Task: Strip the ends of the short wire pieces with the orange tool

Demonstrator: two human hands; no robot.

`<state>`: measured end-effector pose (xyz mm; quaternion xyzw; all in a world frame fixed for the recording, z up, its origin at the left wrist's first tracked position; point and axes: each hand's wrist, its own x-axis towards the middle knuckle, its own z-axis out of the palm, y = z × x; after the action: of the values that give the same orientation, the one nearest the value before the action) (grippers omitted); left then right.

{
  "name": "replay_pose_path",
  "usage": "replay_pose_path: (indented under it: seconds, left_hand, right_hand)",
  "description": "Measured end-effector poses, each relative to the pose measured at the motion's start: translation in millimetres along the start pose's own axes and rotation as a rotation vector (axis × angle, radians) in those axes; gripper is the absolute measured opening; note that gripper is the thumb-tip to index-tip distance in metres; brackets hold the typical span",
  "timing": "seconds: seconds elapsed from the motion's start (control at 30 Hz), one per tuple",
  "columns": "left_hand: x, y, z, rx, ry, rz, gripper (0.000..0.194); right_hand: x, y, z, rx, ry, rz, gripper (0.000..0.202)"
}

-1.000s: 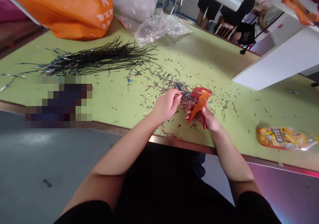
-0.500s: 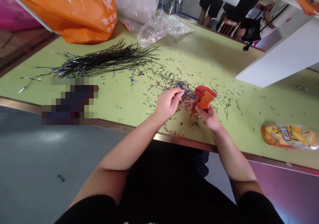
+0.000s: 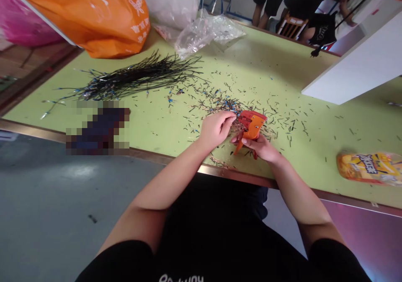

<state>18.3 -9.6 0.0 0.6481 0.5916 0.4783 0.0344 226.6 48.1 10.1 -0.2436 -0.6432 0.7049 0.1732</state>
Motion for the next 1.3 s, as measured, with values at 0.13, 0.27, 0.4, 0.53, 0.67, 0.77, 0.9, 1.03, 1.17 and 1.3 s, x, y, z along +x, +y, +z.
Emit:
replay_pose_path:
  seconds: [0.13, 0.27, 0.4, 0.53, 0.67, 0.77, 0.9, 1.03, 1.17, 1.3]
  left_hand:
    - [0, 0, 0.3, 0.007, 0.009, -0.012, 0.032]
    - [1, 2, -1.1, 0.042, -0.008, -0.013, 0.032]
    - [2, 2, -2.0, 0.073, -0.027, 0.032, 0.031]
    - [1, 1, -1.6, 0.076, -0.070, 0.081, 0.031]
    - [1, 0, -1.3, 0.099, -0.089, 0.036, 0.029]
    - [1, 1, -1.7, 0.113, -0.091, 0.039, 0.029]
    - [1, 2, -2.3, 0.146, -0.088, 0.039, 0.027]
    - [1, 2, -2.9, 0.177, -0.099, 0.031, 0.027]
    - [1, 4, -4.6, 0.204, -0.134, 0.006, 0.033]
    - [2, 7, -5.0, 0.214, -0.146, 0.000, 0.034]
  right_hand:
    - [-1, 2, -1, 0.021, -0.019, 0.057, 0.037]
    - [-1, 4, 0, 0.034, 0.009, 0.073, 0.037]
    - [1, 5, 0, 0.035, 0.026, 0.056, 0.036]
    - [1, 4, -1, 0.059, 0.027, 0.055, 0.034]
    - [1, 4, -2, 0.091, 0.031, 0.060, 0.034]
    - [1, 4, -1, 0.075, 0.024, 0.071, 0.034]
    - [1, 6, 0, 0.074, 0.040, 0.061, 0.033]
    - [2, 7, 2, 0.056, 0.088, 0.076, 0.037]
    - [3, 5, 7, 0.007, 0.135, 0.086, 0.049]
    - [4, 5, 13, 0.025, 0.178, 0.077, 0.056]
